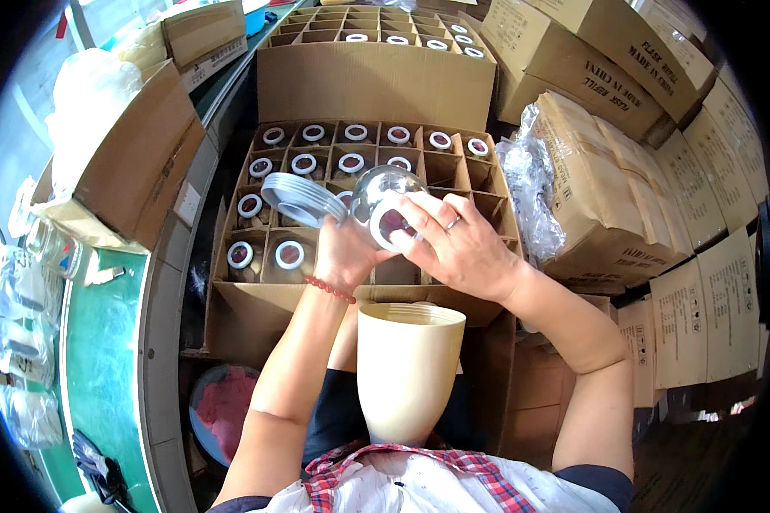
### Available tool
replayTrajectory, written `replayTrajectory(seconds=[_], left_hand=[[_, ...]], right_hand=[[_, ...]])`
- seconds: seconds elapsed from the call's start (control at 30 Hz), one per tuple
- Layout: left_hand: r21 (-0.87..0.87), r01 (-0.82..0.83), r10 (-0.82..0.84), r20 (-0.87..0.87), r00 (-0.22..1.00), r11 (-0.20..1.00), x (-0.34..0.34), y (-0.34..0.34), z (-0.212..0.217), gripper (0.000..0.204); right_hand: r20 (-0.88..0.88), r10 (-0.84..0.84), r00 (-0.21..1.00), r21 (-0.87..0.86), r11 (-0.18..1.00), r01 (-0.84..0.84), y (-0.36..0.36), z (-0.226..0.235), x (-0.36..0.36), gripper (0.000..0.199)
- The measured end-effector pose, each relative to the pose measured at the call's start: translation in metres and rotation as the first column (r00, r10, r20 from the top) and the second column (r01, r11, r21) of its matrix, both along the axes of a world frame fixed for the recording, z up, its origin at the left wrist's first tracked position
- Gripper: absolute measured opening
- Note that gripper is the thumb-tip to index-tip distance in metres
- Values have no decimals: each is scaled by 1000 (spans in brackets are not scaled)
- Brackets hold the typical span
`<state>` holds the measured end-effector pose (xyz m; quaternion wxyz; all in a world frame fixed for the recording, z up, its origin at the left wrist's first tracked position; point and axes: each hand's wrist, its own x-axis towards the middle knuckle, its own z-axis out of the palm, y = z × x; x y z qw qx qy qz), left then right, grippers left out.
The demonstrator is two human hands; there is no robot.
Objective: The person assembles small containers by inserting a metal filter into a beige cup, securing a gray lid, and placing the unit into a clear plastic bag. The person repeats this sequence for multiple units, handling each one individually.
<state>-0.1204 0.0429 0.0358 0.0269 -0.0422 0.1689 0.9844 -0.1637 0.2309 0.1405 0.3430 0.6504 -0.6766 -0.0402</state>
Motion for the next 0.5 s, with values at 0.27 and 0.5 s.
replayTrajectory(seconds=[0.27,0.5], left_hand=[[-131,-172,178,41,983,976,29,4,24,65],[-58,-146,149,40,988,988,18,-2,-15,59]], right_hand=[[163,86,983,-3,996,-87,-3,-16,21,60],[978,85,191,-144,937,319,-2,-39,-45,62]])
